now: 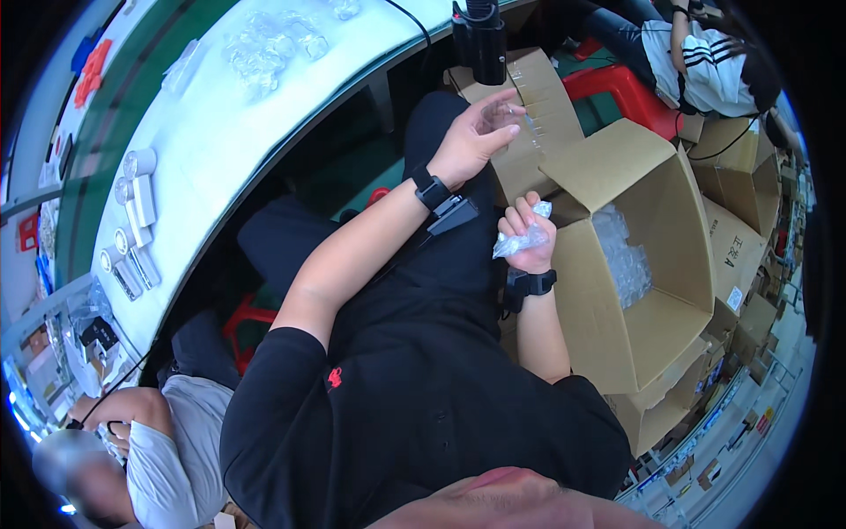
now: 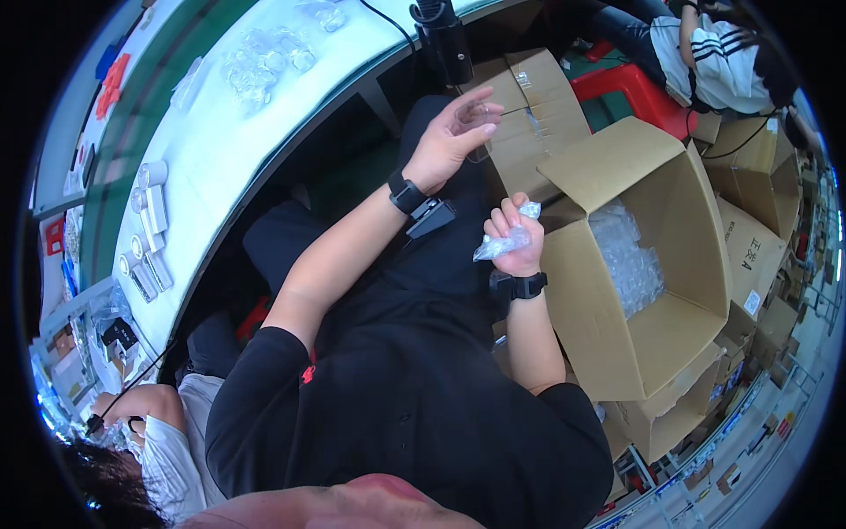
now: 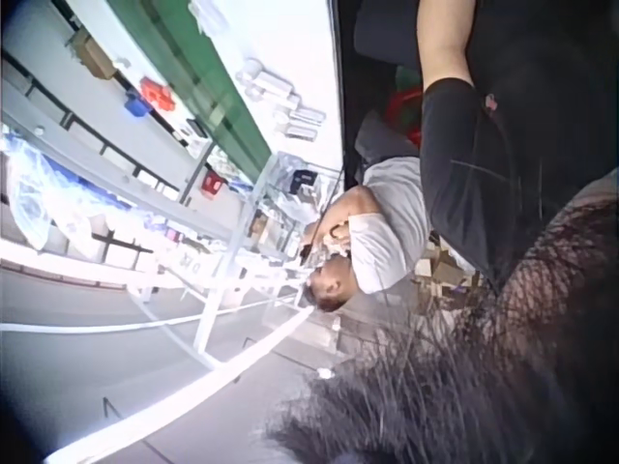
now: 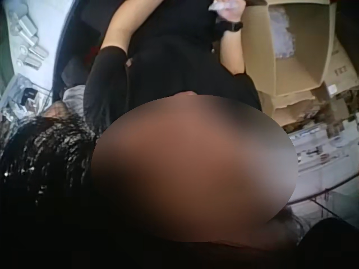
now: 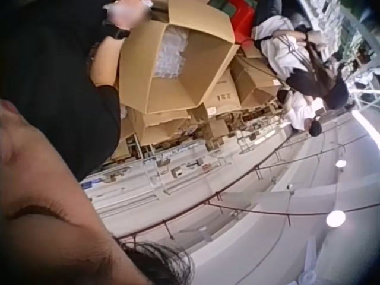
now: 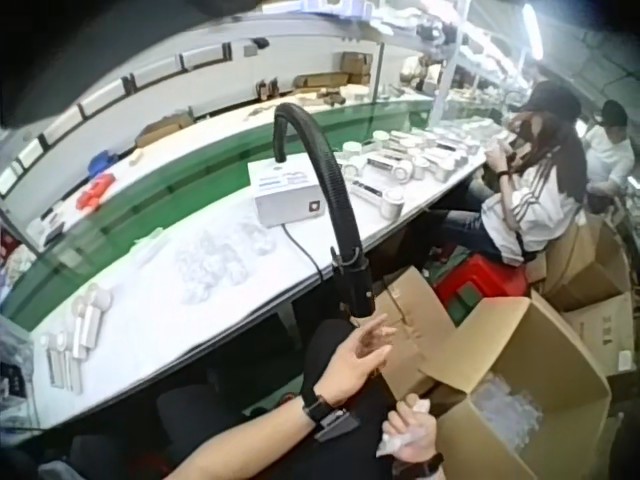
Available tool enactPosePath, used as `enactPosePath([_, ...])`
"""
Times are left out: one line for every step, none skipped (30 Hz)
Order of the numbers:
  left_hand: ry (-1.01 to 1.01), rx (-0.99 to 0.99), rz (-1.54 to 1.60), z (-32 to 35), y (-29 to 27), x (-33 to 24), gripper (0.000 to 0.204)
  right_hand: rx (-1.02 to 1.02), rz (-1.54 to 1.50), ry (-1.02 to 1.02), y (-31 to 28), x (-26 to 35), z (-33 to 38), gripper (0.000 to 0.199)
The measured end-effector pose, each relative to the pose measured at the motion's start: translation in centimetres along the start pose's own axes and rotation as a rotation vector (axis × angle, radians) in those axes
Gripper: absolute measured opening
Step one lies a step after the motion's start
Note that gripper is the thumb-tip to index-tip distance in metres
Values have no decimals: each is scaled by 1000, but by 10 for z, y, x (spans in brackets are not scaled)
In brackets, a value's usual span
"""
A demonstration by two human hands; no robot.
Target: The person picks up a fan and a plastic bag, places the bag into the fan, and slides a clear cover over the handle before repeating the process with a second fan.
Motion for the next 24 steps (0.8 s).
enactPosePath([71,10,13,1,2,-4,36,-1,-1,-2,1,4,0,16])
enactPosePath([70,11,12,1,1,-4,36,4,19,-32,2,11,-1,17])
enactPosePath([21,-1,42,0,-1,-5,36,13,42,-61,5,21,-4,18])
enactPosePath([-26,-14,73,-2,-2,-6,37,23,65,-90,8,31,-9,18])
enactPosePath([-70,-26,102,-5,-3,-8,38,33,69,-88,13,42,-16,18])
enactPosePath([-59,-27,102,-6,-7,-7,38,37,133,-150,21,55,-25,19])
enactPosePath([-70,-9,80,-5,-12,-2,37,42,197,-210,31,68,-36,20])
enactPosePath([-82,11,57,-6,-18,4,37,95,285,-244,45,83,-50,16])
enactPosePath([-96,29,34,-6,-22,8,37,147,372,-276,61,97,-68,12])
enactPosePath([-89,25,33,-4,-23,8,37,138,438,-261,72,112,-89,11])
enactPosePath([-132,8,42,1,-24,9,35,130,502,-243,78,125,-115,14])
enactPosePath([-174,-8,48,6,-24,8,33,32,675,-262,75,140,-146,19])
enactPosePath([-220,-5,64,8,-20,10,31,-78,858,-297,76,159,-174,24])
enactPosePath([-206,-11,58,14,-22,9,31,-206,981,-397,80,160,-205,27])
enactPosePath([-269,-51,141,22,-26,12,28,-338,1103,-506,86,163,-234,32])
enactPosePath([-331,-89,225,31,-29,14,25,-321,1104,-511,86,165,-263,32])
enactPosePath([-370,-126,281,43,-34,16,24,-318,1178,-539,78,167,-293,40])
enactPosePath([-408,-156,337,56,-39,18,24,-317,1253,-574,70,170,-325,49])
enactPosePath([-424,-182,360,67,-41,19,25,-308,1392,-601,55,182,-355,57])
enactPosePath([-451,-185,382,74,-39,15,26,-321,1539,-646,40,204,-374,64])
enactPosePath([-468,-188,394,81,-36,9,29,-382,1622,-741,25,224,-389,70])
enactPosePath([-483,-213,404,92,-36,-1,32,-438,1695,-818,20,226,-400,77])
enactPosePath([-453,-224,526,111,-58,-2,32,-501,1839,-775,45,188,-405,79])
enactPosePath([-422,-226,654,128,-77,0,32,-567,1989,-732,72,151,-397,82])
Point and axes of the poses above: each hand's wrist, its own z-axis away from the middle knuckle, its own y-axis out of the palm, x = y × z, the point moved 2 cm from there along -z, towards the middle knuckle, and after that the axes turned 11 degrees about z, right-handed, at the moved point
